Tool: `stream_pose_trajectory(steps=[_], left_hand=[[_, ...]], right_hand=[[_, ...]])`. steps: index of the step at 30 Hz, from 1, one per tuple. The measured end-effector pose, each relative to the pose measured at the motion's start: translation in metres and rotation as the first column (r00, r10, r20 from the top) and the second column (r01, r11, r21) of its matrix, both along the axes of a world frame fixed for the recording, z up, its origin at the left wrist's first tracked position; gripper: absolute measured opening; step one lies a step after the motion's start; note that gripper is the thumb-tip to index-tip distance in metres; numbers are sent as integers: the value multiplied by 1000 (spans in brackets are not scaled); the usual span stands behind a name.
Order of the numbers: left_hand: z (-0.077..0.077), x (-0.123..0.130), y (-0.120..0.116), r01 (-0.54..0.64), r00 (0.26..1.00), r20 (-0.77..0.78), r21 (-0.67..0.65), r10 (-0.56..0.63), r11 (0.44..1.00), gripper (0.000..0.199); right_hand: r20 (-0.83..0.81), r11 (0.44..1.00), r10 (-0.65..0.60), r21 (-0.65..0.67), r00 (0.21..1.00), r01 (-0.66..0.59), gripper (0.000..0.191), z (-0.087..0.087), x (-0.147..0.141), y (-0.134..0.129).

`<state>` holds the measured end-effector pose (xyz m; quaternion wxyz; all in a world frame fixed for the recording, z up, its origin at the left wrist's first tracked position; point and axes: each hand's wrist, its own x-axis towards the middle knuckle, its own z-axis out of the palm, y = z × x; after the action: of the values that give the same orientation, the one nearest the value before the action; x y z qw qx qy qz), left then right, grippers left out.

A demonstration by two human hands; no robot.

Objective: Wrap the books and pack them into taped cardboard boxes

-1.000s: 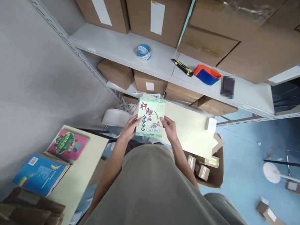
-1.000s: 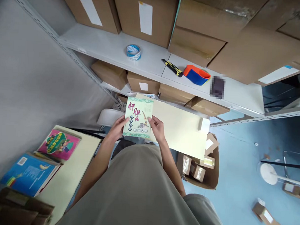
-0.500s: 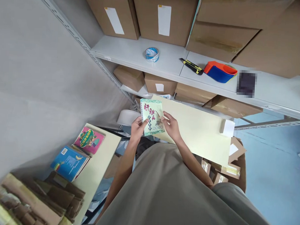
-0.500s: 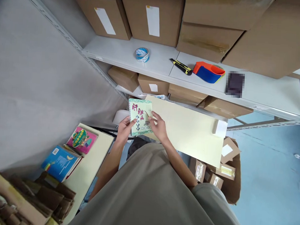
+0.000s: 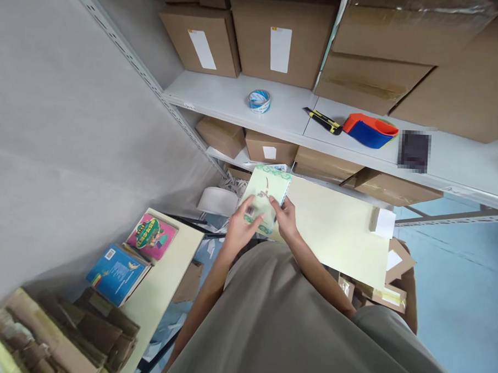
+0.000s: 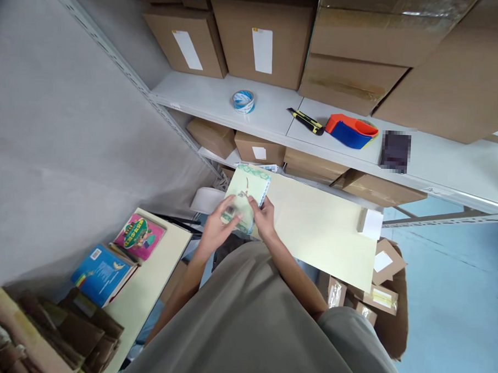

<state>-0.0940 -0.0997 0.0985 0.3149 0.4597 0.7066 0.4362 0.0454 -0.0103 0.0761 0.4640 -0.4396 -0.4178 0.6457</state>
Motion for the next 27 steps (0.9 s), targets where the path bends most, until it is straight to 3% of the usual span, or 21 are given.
stream_pose_trajectory(steps=[3, 5, 7, 10, 15, 18, 21, 23, 25, 27], left_hand=[[-12, -27, 1, -123, 961, 242, -65, 135, 990, 82], [-20, -38, 3, -43, 843, 528, -122, 102, 992, 81], [-26, -40, 4, 30, 698, 712, -135, 76, 990, 81], [-31, -34, 9, -22, 632, 761, -170, 146, 985, 78], [-28, -24, 17, -115, 647, 738, -154, 192, 981, 70], [-21, -20, 23, -182, 744, 638, -91, 198, 979, 62], [-10, -6, 26, -196, 909, 376, 9, 179, 980, 48], [-2, 10, 24, -170, 980, 102, 0, 170, 985, 38], [5, 27, 20, -160, 978, -148, -61, 150, 985, 34], [9, 39, 17, -121, 960, -261, -77, 97, 990, 41]], right_hand=[[-137, 990, 63, -119, 989, -80, 54, 4, 9, 7], [-186, 977, 117, -156, 976, -147, 54, 6, 14, 8], [-188, 968, 165, -158, 968, -196, 55, 6, 17, 9], [-152, 964, 204, -143, 967, -226, 58, 3, 18, 10], [-17, 979, 192, -62, 981, -193, 69, -6, 19, 21], [116, 996, 87, 25, 989, -91, 91, -11, 18, 26], [115, 983, 175, 34, 978, -180, 99, -9, 8, 18], [92, 965, 250, 51, 964, -255, 95, -2, 0, 7], [112, 963, 244, 92, 963, -254, 84, 6, -6, -2], [153, 971, 165, 146, 974, -187, 64, 13, -7, -5]])
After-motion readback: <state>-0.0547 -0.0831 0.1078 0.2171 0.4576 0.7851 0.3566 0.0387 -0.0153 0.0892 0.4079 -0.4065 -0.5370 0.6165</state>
